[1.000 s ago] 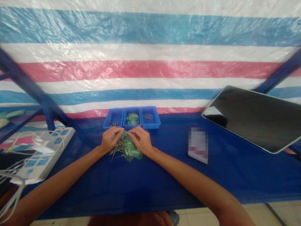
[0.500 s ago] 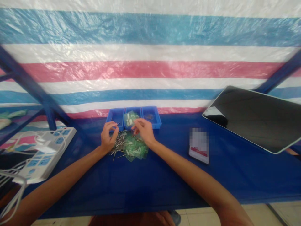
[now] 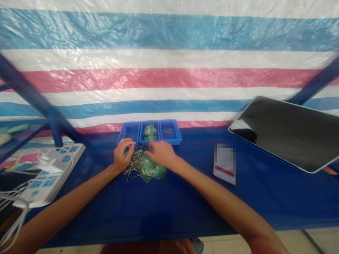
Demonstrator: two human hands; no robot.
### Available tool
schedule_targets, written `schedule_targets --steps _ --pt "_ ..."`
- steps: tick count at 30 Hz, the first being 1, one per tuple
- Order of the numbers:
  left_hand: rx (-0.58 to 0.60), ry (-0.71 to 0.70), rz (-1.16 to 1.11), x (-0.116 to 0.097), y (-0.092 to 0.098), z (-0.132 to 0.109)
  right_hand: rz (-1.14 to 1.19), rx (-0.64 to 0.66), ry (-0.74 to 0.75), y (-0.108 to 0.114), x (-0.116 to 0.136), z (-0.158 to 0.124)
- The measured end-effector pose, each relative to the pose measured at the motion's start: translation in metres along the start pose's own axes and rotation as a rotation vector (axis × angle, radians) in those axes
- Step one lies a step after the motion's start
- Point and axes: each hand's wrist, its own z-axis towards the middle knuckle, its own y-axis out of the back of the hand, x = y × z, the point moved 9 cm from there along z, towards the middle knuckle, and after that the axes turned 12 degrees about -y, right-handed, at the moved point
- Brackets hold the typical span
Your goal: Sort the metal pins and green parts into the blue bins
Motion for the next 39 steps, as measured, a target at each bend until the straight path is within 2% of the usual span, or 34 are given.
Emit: schedule_targets --steps 3,9,13,19,31,39 --pt "0.020 0.004 -0.010 0.001 -0.002 -0.001 -0.211 0.069 0.029 -0.008 0.006 -0.012" --pt "0.039 -0.015 -0.025 -0.001 -0.003 0.001 -0.276 0.141 0.059 -0.020 0.010 -0.018" --pt "0.036 -0.013 -0.032 -0.002 -0.003 0.001 -0.273 0.115 0.068 -0.019 0.010 -0.015" --pt "0.031 -0.015 -0.039 -0.001 -0.004 0.000 -0.197 0.057 -0.006 -0.011 0.005 -0.011" --pt "0.037 -0.019 -0.045 -0.002 -0.004 0.001 -0.167 0.037 -0.044 -0.011 0.001 -0.012" --pt "0.053 0.005 -0.047 0.000 -0.006 0.001 0.011 -0.127 -0.153 0.001 -0.013 -0.007"
